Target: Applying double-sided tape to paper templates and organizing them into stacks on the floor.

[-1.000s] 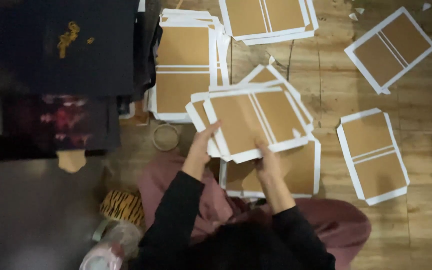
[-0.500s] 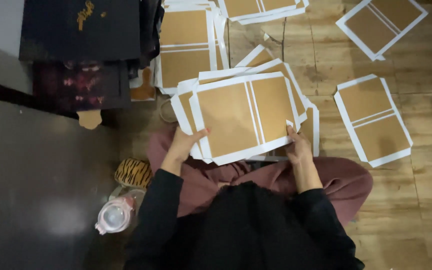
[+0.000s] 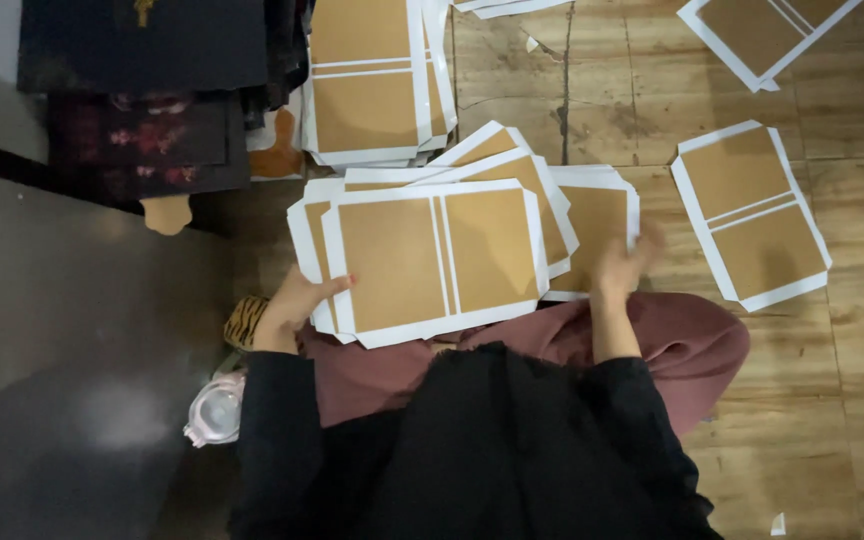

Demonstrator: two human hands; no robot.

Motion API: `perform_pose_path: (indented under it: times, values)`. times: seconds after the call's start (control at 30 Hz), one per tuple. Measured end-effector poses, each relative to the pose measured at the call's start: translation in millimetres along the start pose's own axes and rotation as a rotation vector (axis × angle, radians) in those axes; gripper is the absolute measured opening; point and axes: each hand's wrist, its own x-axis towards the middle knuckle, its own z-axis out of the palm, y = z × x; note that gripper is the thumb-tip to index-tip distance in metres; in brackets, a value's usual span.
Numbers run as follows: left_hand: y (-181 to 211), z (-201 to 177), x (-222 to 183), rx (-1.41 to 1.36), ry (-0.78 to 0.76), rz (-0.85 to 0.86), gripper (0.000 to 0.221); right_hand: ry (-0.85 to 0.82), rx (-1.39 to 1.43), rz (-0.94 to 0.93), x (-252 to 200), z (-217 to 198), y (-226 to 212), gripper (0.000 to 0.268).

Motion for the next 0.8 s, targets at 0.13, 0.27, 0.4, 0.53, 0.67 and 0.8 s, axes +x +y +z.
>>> perform_pose_path:
  times: [0.13,0.27,0.4,0.53,0.67,0.8]
  values:
    - [6.5,-0.4,-7.5,0.014,-0.021,0.007,0.074,-0.547,-0.481,-0.181,5.4,30.7,-26.8,0.06]
    - [3.1,5.3,-21.2,0.009,-0.008,-0.004,0.076,-0.678,-0.365,-0.22,24.2,40.2,-34.1,0.069]
    - [10.0,11.4,-28.4,-0.021,-0.022,0.045,0.076,-0.853,-0.002,0.009,58.1,16.0,8.5,0.077]
    - [4.9,13.7,-25.4,-0.038,-0.022,0.112,0.077,-0.937,0.06,0.047,38.5,-14.9,-2.6,0.063]
    - [19.5,30.8,-25.5,-0.015,-0.054,0.167,0.07,-0.875,0.121,0.021,12.9,-26.0,-27.9,0.06]
    - [53.9,53.6,-34.8,-0.099,-0.071,0.323,0.06,-0.738,0.113,0.004,16.5,-61.2,-79.0,0.057]
